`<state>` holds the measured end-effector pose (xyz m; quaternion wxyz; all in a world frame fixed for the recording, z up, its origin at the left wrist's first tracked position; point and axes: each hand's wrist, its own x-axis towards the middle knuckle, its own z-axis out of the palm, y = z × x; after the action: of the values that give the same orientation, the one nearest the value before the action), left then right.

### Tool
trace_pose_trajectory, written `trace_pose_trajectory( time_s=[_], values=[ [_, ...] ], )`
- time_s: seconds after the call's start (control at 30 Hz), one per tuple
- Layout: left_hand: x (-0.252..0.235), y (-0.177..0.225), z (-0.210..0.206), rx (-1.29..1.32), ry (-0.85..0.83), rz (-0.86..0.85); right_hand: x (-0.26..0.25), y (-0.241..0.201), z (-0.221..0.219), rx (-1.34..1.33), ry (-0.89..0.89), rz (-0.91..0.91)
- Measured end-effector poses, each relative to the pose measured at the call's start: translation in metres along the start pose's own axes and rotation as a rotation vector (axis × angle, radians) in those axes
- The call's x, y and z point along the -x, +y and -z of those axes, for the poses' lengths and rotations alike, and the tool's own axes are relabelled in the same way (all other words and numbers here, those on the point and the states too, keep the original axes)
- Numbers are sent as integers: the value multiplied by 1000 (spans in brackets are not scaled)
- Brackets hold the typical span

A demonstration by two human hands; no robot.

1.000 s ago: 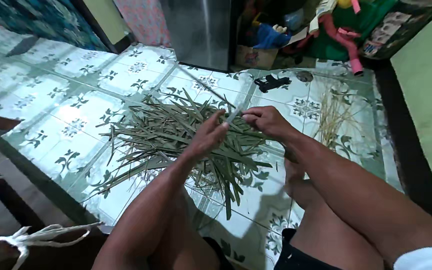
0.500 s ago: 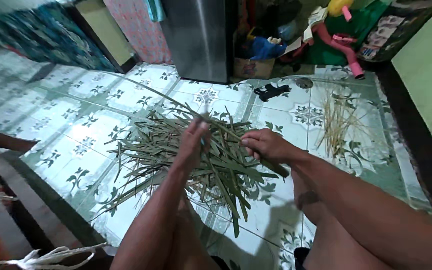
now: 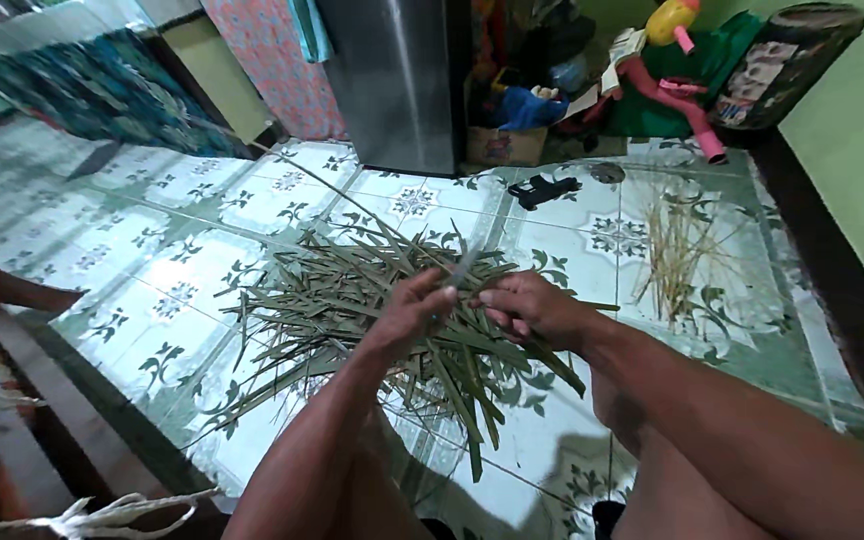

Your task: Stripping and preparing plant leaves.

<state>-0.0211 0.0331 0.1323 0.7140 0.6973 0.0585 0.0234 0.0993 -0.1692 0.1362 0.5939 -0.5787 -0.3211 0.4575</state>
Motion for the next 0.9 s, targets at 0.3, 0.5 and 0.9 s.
trace_pose_trajectory(
  time_s=[0.3,0.5,0.9],
  values=[
    [5,5,-5,-32,-80,-1,6,3,1,-175,-66,-11],
    [5,9,-9,-9,-60,-19,7,-2,1,-148,-64,-11],
    [5,14,1,-5,93,-39,17,-3,12,120,-90,27]
  ],
)
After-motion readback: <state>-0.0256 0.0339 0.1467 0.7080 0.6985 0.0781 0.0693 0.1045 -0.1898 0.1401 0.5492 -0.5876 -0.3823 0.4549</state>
